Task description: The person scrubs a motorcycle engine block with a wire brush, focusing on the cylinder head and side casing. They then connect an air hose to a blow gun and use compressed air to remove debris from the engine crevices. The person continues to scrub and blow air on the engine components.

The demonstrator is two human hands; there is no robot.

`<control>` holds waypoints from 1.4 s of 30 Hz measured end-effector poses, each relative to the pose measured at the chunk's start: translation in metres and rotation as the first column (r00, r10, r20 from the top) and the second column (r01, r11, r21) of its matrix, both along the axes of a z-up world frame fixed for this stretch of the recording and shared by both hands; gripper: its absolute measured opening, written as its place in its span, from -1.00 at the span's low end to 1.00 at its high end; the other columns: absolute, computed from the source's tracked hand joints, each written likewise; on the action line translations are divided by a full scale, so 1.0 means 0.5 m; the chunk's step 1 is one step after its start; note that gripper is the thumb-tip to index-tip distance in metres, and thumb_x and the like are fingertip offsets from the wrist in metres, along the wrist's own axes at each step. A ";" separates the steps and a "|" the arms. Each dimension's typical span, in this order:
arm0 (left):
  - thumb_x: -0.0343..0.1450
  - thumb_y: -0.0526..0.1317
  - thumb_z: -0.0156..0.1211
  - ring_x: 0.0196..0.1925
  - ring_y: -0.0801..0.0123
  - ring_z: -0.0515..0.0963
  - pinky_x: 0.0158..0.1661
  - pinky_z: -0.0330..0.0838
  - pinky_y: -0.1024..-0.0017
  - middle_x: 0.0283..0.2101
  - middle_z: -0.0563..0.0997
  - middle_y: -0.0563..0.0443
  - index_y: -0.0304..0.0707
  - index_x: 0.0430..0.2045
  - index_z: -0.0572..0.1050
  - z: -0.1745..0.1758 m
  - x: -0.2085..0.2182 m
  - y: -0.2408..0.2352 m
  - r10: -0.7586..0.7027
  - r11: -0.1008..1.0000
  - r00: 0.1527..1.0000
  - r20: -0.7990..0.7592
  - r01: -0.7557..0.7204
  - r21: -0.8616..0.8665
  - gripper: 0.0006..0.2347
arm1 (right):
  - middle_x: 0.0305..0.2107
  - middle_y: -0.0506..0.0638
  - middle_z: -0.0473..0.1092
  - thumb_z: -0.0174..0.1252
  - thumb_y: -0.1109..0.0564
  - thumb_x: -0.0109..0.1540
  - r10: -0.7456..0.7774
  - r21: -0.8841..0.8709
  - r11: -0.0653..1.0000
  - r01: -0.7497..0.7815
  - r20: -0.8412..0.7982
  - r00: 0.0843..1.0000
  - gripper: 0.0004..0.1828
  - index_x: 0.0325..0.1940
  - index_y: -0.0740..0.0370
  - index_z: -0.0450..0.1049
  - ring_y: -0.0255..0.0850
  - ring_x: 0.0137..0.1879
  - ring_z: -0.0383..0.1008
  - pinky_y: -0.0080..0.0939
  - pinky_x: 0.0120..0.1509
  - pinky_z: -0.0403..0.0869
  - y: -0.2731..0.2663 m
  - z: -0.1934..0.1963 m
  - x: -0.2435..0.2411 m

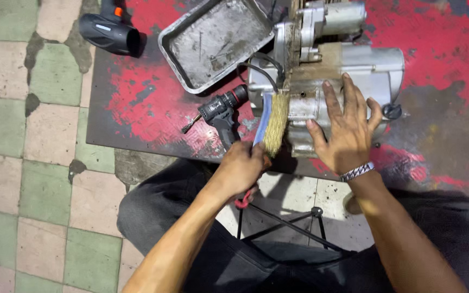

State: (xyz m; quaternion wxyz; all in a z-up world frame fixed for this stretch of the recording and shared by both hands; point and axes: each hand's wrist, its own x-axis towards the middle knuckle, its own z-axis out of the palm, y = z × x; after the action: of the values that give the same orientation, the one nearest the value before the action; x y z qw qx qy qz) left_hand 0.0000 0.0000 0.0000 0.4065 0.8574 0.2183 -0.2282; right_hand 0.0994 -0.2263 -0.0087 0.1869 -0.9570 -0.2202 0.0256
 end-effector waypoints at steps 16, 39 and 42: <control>0.50 -0.02 -0.04 -0.24 -0.27 0.66 -0.14 0.51 -0.01 -0.35 0.61 -0.52 -0.61 -0.40 0.55 0.004 0.083 0.039 -0.089 0.996 0.994 0.062 0.090 0.001 -0.55 | 0.55 0.30 -0.05 0.12 -0.23 0.33 0.024 0.035 0.999 -0.028 0.113 0.993 -0.15 0.62 0.17 0.15 0.15 0.59 0.00 0.35 0.54 -0.11 0.003 0.001 -0.008; 0.54 -0.22 -0.06 -0.42 -0.24 0.64 -0.37 0.48 -0.04 -0.51 0.59 -0.39 -0.46 -0.30 0.45 -0.014 -0.088 -0.110 0.177 0.983 0.900 0.399 -0.180 -0.032 -0.79 | 0.54 0.30 -0.04 0.12 -0.25 0.35 0.025 0.041 0.999 -0.031 0.131 0.991 -0.16 0.61 0.21 0.18 0.14 0.59 -0.02 0.36 0.52 -0.13 0.001 -0.003 -0.003; 0.52 -0.27 -0.01 -0.51 -0.22 0.63 -0.48 0.46 0.00 -0.59 0.56 -0.39 -0.48 -0.26 0.43 -0.040 -0.112 -0.145 0.157 0.978 0.859 0.487 -0.205 0.048 -0.83 | 0.54 0.29 -0.04 0.11 -0.25 0.32 0.021 0.057 0.998 -0.029 0.141 0.990 -0.16 0.59 0.20 0.19 0.13 0.58 0.01 0.32 0.54 -0.11 0.002 0.002 -0.005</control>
State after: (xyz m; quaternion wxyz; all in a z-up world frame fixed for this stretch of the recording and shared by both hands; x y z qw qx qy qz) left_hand -0.0559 -0.0723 -0.0200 0.4250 0.8816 0.2011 0.0418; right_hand 0.0969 -0.2252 -0.0076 0.1985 -0.9477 -0.2456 -0.0459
